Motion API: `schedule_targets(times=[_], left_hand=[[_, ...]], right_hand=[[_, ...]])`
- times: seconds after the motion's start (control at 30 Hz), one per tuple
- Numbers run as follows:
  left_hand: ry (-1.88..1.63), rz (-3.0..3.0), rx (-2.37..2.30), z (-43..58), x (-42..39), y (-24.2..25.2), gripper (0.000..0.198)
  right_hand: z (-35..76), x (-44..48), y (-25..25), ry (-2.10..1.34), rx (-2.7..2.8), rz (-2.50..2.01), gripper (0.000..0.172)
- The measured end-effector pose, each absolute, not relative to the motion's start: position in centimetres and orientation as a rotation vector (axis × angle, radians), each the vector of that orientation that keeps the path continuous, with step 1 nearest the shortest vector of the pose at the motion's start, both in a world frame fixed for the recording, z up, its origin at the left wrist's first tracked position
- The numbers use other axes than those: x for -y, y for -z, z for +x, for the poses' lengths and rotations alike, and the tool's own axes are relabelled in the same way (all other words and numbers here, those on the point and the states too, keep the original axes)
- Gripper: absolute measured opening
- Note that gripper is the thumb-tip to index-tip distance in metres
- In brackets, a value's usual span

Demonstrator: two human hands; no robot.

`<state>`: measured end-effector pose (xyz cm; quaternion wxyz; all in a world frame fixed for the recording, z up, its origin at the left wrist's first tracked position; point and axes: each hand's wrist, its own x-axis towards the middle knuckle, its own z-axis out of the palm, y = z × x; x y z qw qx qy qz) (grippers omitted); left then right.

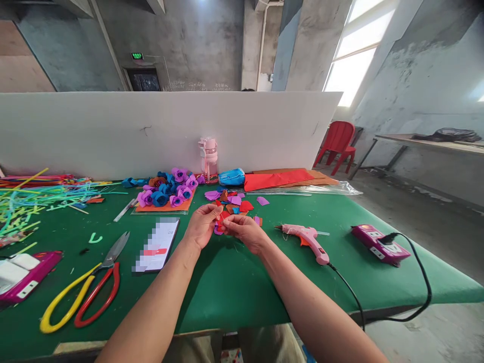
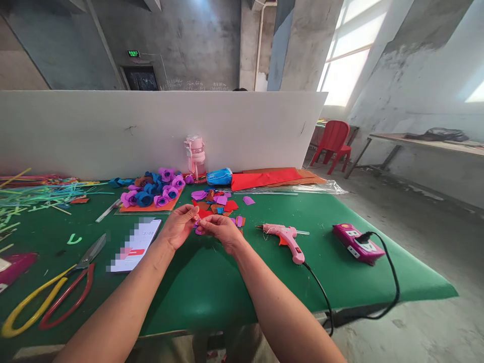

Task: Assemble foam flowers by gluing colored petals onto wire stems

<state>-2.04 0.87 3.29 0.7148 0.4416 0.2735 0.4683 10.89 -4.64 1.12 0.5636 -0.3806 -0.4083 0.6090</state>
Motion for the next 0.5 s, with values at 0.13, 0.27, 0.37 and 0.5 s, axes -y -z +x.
schedule_targets(times=[0.13, 0.27, 0.37, 0.5], left_hand=[[-1.016, 0.983, -0.602, -2.01, -0.8, -3.3, 0.032], [-1.039, 0.989, -0.576, -2.05, -1.01, -3.35, 0.035], [-1.087, 0.968, -0.595, -2.07, -1.22, -3.37, 0.037], [-1.049, 1.013, -0.616, -2.04, -1.16, -3.33, 0.033]], right_hand=[[10.88, 4.6, -1.01, -1.456, 0.938, -0.882, 0.032], [11.0, 4.4, -0.76, -1.482, 0.879, -0.861, 0.034], [11.13, 4.24, -0.61, -1.5, 0.831, -0.849, 0.034], [11.22, 4.15, -0.5, -1.505, 0.813, -0.861, 0.032]])
